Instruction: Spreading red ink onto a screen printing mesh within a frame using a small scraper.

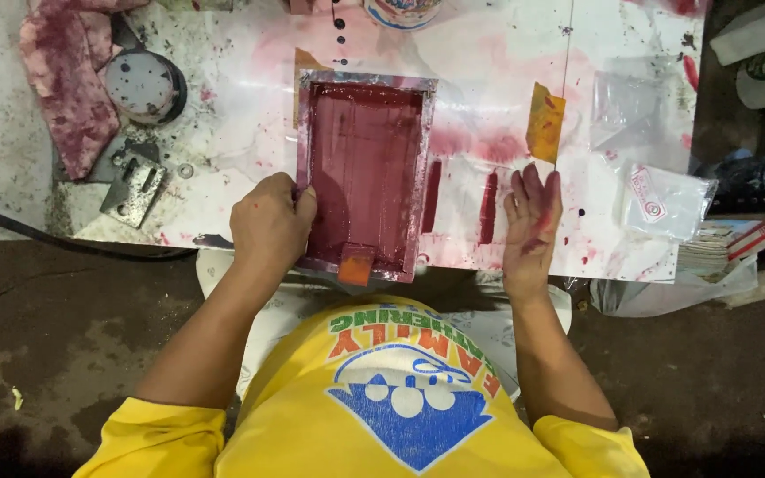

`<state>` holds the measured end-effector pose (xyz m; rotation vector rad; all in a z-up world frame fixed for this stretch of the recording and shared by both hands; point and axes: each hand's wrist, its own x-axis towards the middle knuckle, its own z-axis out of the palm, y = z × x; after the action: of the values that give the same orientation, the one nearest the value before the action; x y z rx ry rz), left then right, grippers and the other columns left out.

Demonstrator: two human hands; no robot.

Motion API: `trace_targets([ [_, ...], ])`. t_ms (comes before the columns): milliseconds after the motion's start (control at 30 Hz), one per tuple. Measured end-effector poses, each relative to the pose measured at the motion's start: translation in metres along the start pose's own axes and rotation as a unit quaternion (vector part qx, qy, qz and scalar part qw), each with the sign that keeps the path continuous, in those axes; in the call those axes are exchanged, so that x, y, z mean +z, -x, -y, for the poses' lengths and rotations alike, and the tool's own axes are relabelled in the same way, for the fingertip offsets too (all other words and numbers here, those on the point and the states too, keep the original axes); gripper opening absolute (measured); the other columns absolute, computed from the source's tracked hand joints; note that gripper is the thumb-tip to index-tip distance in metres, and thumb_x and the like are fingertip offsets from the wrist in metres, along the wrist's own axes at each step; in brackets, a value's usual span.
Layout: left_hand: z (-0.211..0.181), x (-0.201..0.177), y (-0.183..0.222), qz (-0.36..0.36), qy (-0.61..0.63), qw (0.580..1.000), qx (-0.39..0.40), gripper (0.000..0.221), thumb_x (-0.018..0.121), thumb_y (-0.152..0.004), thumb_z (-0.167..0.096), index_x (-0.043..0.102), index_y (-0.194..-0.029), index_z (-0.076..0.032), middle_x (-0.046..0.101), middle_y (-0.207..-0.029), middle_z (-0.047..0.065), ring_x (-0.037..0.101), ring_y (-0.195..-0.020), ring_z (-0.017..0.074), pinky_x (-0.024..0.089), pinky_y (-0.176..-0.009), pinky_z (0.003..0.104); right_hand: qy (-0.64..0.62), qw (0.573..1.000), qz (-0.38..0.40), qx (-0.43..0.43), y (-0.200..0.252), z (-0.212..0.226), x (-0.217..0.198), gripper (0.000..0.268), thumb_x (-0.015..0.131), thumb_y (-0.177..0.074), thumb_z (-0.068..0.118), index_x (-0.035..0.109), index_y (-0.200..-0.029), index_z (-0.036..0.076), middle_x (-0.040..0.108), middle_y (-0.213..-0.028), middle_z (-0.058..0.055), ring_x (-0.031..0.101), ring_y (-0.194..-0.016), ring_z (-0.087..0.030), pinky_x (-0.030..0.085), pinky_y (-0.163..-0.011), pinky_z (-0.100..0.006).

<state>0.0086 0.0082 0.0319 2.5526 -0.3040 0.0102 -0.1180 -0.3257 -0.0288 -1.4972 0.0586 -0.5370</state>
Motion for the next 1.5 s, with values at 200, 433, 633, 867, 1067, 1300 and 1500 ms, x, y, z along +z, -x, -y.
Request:
trace_targets([
  [200,0.000,-0.010,0.004,0.013,0.007,1.000,-0.018,0.023,0.071,-0.092,-0.019,0.069,-0.082,0.002,0.059,-0.059,0.013,0.070,-0.063,0.0368,0.054,-0.055,0.045,0.097,0.994,0.041,0.018,-0.003,0.022,0.003,0.112,0.036,-0.086,0.090,0.002,-0.168,0.022,0.020,-0.174,-0.011,0.026,-0.158,-0.033,0.024,-0.126,-0.043],
  [433,0.004,-0.010,0.004,0.029,0.012,0.999,-0.038,0.024,0.072,-0.091,-0.020,0.071,-0.084,0.003,0.061,-0.060,0.016,0.070,-0.064,0.0409,0.053,-0.056,0.047,0.138,0.989,0.058,0.001,-0.011,0.024,-0.032,0.107,0.030,-0.090,0.087,-0.002,-0.167,0.019,0.017,-0.172,-0.018,0.026,-0.156,-0.044,0.020,-0.128,-0.056],
  [633,0.005,-0.005,0.005,0.025,-0.001,0.999,-0.020,0.027,0.073,-0.090,-0.023,0.071,-0.085,0.003,0.061,-0.061,0.018,0.070,-0.066,0.0419,0.053,-0.057,0.048,0.128,0.989,0.067,-0.007,-0.017,0.026,-0.050,0.105,0.035,-0.092,0.083,-0.001,-0.168,0.021,0.019,-0.172,-0.016,0.028,-0.155,-0.044,0.022,-0.128,-0.056],
  [867,-0.002,-0.006,0.004,0.029,-0.002,0.999,-0.031,0.026,0.073,-0.090,-0.024,0.071,-0.084,0.001,0.062,-0.062,0.017,0.070,-0.067,0.0411,0.054,-0.059,0.047,0.072,0.996,-0.017,-0.048,-0.013,0.003,-0.090,0.102,0.040,-0.089,0.082,0.009,-0.168,0.025,0.033,-0.169,-0.013,0.042,-0.152,-0.036,0.038,-0.126,-0.041],
  [1067,0.007,-0.017,0.002,0.015,-0.005,0.999,-0.046,0.028,0.073,-0.092,-0.026,0.071,-0.086,0.002,0.062,-0.064,0.019,0.069,-0.071,0.0446,0.054,-0.062,0.050,0.054,0.995,0.006,-0.086,-0.003,0.035,-0.025,0.091,0.035,-0.097,0.076,0.015,-0.166,0.021,0.038,-0.161,-0.021,0.043,-0.147,-0.040,0.033,-0.126,-0.052],
  [1300,0.030,-0.056,0.008,-0.004,-0.034,0.996,-0.084,0.029,0.073,-0.091,-0.031,0.071,-0.086,-0.002,0.063,-0.066,0.018,0.068,-0.076,0.0464,0.053,-0.066,0.053,-0.048,0.992,0.119,-0.006,0.019,0.036,0.086,0.109,0.038,-0.090,0.083,0.018,-0.164,0.006,0.042,-0.159,-0.022,0.041,-0.149,-0.038,0.032,-0.124,-0.046],
  [1500,0.064,-0.082,0.030,-0.022,-0.030,0.991,-0.130,0.029,0.072,-0.093,-0.029,0.072,-0.091,0.000,0.064,-0.068,0.020,0.069,-0.077,0.0458,0.053,-0.065,0.050,-0.144,0.980,0.131,0.046,-0.013,0.015,0.123,0.102,0.039,-0.092,0.085,0.011,-0.167,0.022,0.034,-0.168,-0.009,0.037,-0.154,-0.027,0.030,-0.125,-0.037],
])
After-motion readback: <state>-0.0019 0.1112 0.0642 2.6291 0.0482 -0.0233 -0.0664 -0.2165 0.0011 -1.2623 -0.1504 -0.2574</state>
